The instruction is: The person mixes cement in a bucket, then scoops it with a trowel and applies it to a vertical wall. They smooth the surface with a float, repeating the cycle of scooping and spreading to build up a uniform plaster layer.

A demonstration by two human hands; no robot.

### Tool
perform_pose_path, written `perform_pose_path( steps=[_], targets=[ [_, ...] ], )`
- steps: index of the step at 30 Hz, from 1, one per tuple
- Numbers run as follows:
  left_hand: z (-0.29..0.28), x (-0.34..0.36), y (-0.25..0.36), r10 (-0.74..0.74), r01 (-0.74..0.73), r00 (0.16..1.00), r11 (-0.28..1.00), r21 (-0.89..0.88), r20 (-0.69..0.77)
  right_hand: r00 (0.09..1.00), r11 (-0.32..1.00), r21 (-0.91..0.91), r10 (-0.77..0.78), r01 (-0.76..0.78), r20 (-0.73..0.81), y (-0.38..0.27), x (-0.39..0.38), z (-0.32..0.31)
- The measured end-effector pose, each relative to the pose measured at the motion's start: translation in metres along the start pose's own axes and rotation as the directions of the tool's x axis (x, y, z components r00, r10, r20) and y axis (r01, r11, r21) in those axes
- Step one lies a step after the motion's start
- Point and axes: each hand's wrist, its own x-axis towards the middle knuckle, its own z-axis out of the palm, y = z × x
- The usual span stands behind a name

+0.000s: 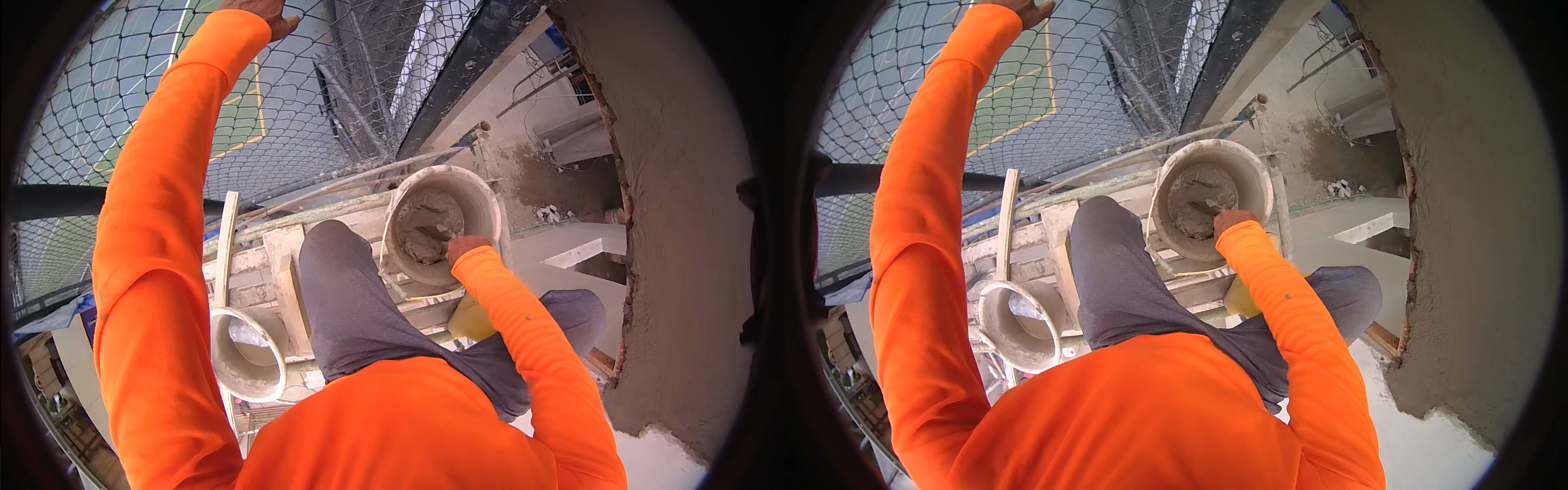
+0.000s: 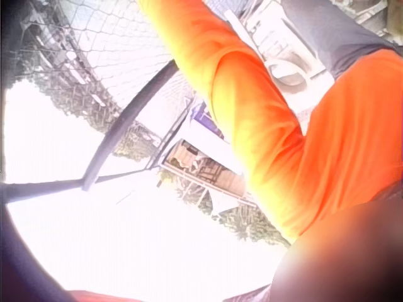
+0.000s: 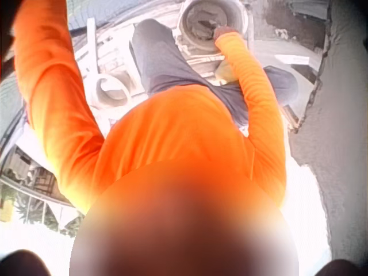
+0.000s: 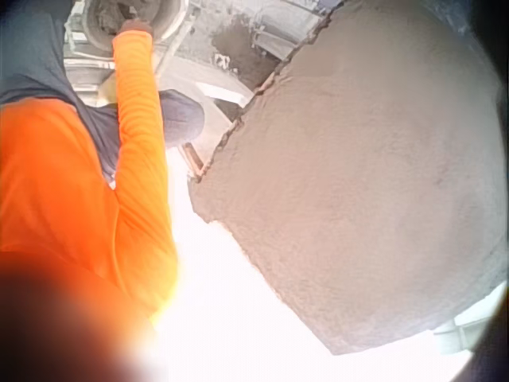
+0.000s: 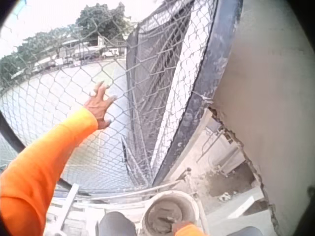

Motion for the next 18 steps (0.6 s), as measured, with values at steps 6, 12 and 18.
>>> perform_pose_path(
  steps=[6, 12, 18],
  targets=[
    [-0.107, -0.145, -0.006, -0.151, 0.331, 0.896, 0.853, -0.402, 0.418, 0.999, 1.000, 0.021, -0.006, 0.005, 0.035, -0.006, 0.020, -0.001],
    [-0.168, -0.448, 0.058, -0.558, 0.836, 0.394, 0.548, -0.033, 0.730, 0.998, 0.998, -0.046, -0.027, 0.030, 0.062, 0.004, 0.030, -0.005],
    [-0.024, -0.691, 0.085, -0.479, 0.755, -0.620, -0.578, 0.309, 0.621, 0.996, 0.995, -0.085, -0.047, 0.054, 0.080, 0.007, 0.038, -0.010]
  ],
)
